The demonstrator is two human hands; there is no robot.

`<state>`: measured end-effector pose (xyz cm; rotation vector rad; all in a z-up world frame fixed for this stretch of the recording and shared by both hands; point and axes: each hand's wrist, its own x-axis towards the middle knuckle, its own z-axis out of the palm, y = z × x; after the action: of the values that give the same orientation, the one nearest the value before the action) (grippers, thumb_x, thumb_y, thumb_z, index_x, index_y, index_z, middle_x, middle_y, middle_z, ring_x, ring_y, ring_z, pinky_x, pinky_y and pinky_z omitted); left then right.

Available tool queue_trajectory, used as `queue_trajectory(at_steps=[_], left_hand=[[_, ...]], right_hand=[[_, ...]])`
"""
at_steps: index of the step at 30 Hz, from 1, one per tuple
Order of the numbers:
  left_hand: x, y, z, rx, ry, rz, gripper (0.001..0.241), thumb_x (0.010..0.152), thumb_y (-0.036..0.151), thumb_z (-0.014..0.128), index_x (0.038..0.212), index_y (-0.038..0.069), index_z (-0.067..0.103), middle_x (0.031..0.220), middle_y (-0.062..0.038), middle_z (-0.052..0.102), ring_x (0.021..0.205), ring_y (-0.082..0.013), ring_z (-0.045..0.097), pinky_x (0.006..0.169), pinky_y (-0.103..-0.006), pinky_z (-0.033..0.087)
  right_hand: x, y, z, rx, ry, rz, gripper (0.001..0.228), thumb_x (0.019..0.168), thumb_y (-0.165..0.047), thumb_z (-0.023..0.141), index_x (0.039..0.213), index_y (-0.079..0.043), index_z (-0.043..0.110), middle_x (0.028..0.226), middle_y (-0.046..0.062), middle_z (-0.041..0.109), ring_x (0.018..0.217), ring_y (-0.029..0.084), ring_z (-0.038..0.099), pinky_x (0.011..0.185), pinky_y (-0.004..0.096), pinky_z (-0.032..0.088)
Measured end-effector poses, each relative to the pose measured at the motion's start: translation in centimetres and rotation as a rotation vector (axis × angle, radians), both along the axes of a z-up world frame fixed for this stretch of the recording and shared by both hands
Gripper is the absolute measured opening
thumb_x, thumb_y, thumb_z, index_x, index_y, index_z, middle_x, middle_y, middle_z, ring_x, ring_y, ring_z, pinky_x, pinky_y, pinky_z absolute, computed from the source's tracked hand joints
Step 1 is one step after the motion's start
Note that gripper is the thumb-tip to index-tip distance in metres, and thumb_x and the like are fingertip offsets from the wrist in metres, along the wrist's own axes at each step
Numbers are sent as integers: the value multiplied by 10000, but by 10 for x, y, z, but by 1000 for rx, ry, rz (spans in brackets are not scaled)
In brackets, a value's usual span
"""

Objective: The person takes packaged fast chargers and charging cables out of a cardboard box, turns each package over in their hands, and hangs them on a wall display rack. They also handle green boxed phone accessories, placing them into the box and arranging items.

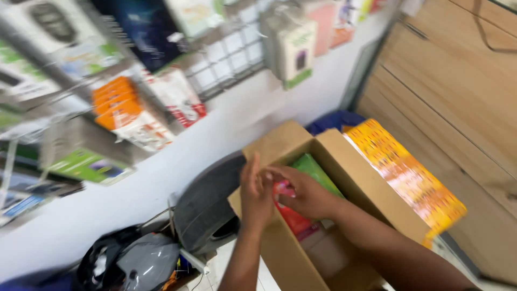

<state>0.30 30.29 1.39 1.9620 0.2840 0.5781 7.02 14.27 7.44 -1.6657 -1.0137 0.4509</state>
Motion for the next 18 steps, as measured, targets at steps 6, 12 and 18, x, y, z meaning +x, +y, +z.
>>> queue_trajectory(at_steps=[6, 12, 18], left_hand=[[-34, -116, 11, -60, 56, -327, 451, 993, 137, 592, 1439, 89, 550, 1464, -165, 618, 1412, -337, 591, 1196, -418, 444], [-3, -184, 14, 47, 116, -413, 748, 922, 184, 693, 1555, 22, 328, 1489, -231, 495, 1382, -416, 459, 1170, -486, 362], [18, -247, 12, 498, 231, -434, 555, 896, 398, 738, 1329, 64, 641, 1512, -206, 476, 1400, -450, 394, 1160, -617, 249]], right_hand=[[-5, -111, -21, -59, 197, -176, 449, 898, -39, 689, 1338, -64, 598, 1124, 92, 677, 999, 163, 661, 835, 323, 583], [30, -175, -49, -41, 277, -298, 368, 868, -2, 689, 1230, -61, 659, 910, 14, 653, 812, 84, 630, 703, 244, 549], [118, -243, -152, -204, 150, -712, 250, 896, -38, 709, 1146, -47, 706, 839, 62, 647, 788, 139, 616, 749, 282, 511]])
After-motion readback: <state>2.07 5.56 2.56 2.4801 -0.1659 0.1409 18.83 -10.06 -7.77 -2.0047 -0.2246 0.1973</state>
